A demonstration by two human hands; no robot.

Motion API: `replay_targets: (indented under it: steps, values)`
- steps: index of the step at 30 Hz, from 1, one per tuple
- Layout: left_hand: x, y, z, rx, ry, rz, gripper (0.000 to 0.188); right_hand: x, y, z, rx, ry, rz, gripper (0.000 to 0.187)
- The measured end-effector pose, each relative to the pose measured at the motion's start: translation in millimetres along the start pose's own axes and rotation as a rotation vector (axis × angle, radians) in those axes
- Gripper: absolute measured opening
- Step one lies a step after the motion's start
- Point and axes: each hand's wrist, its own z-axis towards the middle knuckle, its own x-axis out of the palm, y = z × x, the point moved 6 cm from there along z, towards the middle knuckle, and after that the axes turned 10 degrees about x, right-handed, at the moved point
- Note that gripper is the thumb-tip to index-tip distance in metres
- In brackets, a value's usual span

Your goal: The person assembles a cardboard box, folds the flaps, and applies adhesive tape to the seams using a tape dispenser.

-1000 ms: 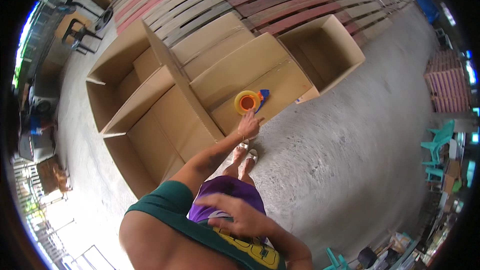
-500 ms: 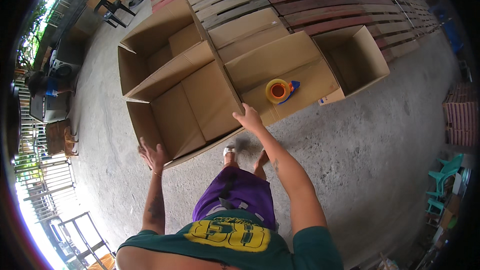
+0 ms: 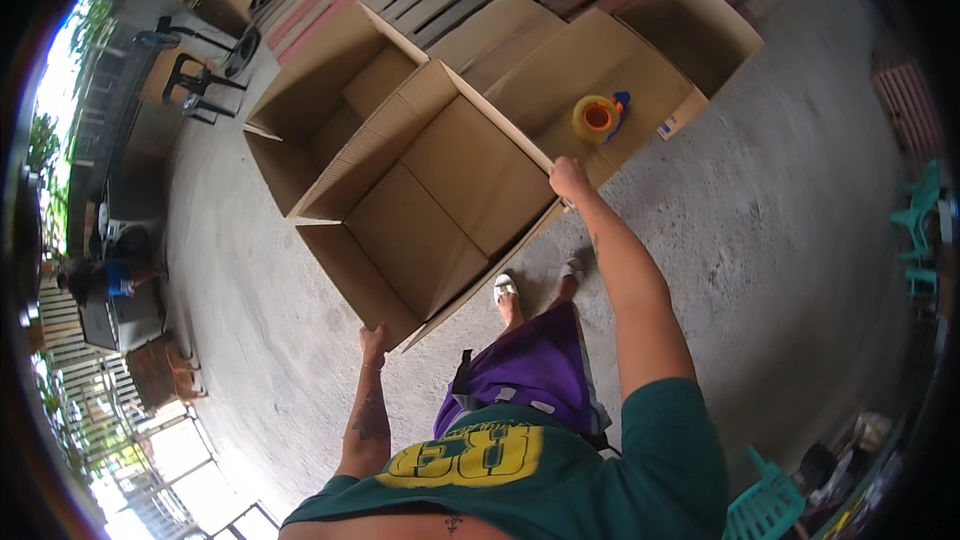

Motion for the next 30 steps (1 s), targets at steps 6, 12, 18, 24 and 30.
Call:
replay_targets:
  steps: [6,12,18,24,30]
  values:
    - [-20,35,-3,0.055,0.034,-0.149,0.031,0,22,-13,-0.092,-0.008,-0.023,0.025]
    - [-29,23,-6,0.175,0.093,-0.141,0.031,11,19,-23,-0.047,-0.025,-0.099,0.022]
    - [-43,52,12,0.257,0.176,-0.191,0.034,19,3,-51,-0.02,0.008,-0.14,0.024]
    - [-75,80,19,0.359,0.127,0.196,0.034,41,-1,-147,0.052,0.039,-0.073,0.03]
    - [-68,35,14,0.441,0.193,0.369,0.031,75,-61,-249,0.267,0.126,-0.019,0.037]
